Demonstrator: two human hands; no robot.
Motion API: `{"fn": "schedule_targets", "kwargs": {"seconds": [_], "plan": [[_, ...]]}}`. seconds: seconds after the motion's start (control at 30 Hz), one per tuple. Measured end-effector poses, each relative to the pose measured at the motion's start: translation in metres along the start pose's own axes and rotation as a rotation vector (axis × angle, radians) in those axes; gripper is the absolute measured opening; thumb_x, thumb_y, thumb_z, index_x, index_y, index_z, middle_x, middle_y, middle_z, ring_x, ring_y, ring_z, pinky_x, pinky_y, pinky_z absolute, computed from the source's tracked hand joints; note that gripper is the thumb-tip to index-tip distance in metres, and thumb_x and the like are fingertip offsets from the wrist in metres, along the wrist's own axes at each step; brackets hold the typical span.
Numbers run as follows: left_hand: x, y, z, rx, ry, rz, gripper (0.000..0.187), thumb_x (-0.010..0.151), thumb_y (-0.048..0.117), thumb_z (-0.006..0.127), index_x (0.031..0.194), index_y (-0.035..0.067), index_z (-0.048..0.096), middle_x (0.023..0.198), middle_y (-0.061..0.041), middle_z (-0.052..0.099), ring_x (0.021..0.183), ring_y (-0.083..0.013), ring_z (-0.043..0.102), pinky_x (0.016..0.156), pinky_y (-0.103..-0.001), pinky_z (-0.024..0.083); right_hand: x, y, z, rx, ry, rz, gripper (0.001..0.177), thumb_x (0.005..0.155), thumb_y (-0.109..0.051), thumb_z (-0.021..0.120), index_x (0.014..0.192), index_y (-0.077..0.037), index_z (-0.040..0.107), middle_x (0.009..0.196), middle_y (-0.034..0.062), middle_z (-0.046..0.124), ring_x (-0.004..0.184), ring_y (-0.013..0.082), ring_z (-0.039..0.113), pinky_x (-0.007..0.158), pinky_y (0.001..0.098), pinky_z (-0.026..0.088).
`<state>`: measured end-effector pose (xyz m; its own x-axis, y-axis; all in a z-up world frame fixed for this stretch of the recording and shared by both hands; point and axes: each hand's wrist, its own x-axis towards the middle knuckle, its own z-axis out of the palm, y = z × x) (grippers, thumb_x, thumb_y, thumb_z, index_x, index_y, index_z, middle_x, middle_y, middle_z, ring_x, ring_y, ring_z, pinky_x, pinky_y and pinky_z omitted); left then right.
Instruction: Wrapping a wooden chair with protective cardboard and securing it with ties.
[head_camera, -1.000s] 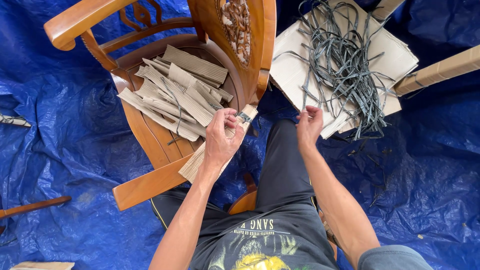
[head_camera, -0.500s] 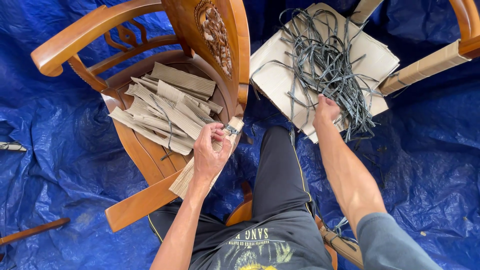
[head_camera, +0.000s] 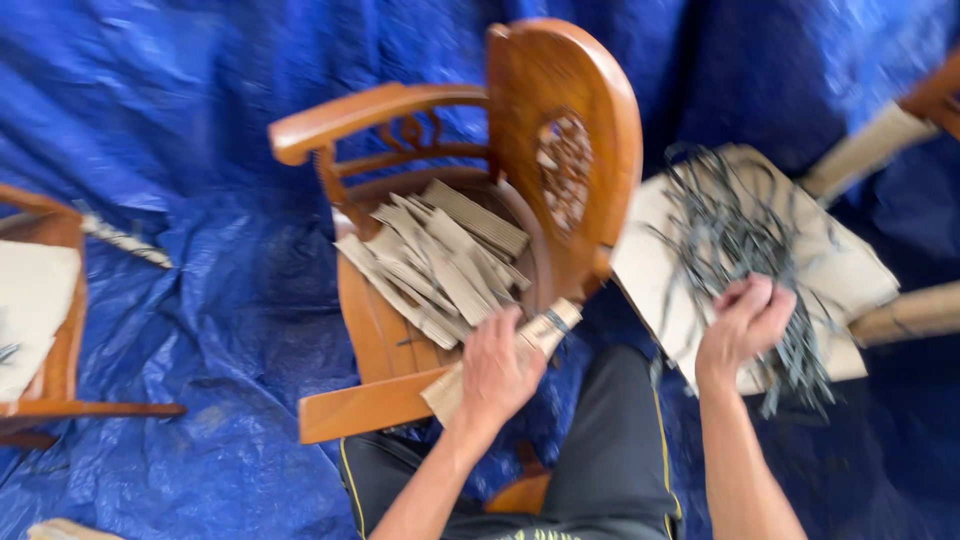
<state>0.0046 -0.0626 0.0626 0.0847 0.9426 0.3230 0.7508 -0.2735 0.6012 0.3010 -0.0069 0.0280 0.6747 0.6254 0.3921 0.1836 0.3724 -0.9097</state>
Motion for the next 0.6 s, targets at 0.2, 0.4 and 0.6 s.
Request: {"fn": "schedule_targets", "kwargs": {"seconds": [0.2, 0.4, 0.6], "plan": [[-0.016, -0.010, -0.006, 0.143, -0.251, -0.086, 0.061, 0.085, 0.040, 0.077, 0.121, -0.005, 0.056, 0.108, -0.020, 0.064, 0.102, -0.0342, 0.060, 0.093, -0.050, 0.044, -0.163, 0.054, 0.027, -0.051, -0.274, 0.518, 0.022, 0.110, -0.021, 0.053, 0.103, -0.004, 0.064, 0.068, -0.0045, 0.046, 0.057, 0.0039, 0.040, 0.049, 0.0219, 0.031], [-0.019, -0.030, 0.016, 0.147, -0.238, -0.042, 0.039, 0.086, 0.030, 0.075, 0.107, 0.001, 0.061, 0.100, -0.015, 0.069, 0.097, -0.0315, 0.065, 0.088, -0.045, 0.047, -0.234, 0.078, 0.047, -0.153, -0.721, 0.905, 0.025, 0.104, -0.018, 0.057, 0.108, -0.001, 0.074, 0.075, 0.0012, 0.063, 0.060, 0.0093, 0.047, 0.053, 0.0269, 0.037], [-0.011, -0.014, 0.006, 0.209, -0.237, 0.010, 0.044, 0.083, 0.024, 0.075, 0.113, -0.003, 0.059, 0.098, -0.018, 0.068, 0.093, -0.0320, 0.066, 0.084, -0.045, 0.048, -0.203, 0.081, 0.051, -0.595, -0.948, 0.441, 0.024, 0.100, -0.015, 0.063, 0.104, 0.006, 0.073, 0.089, 0.0163, 0.077, 0.080, 0.0165, 0.074, 0.076, 0.0342, 0.056]]}}
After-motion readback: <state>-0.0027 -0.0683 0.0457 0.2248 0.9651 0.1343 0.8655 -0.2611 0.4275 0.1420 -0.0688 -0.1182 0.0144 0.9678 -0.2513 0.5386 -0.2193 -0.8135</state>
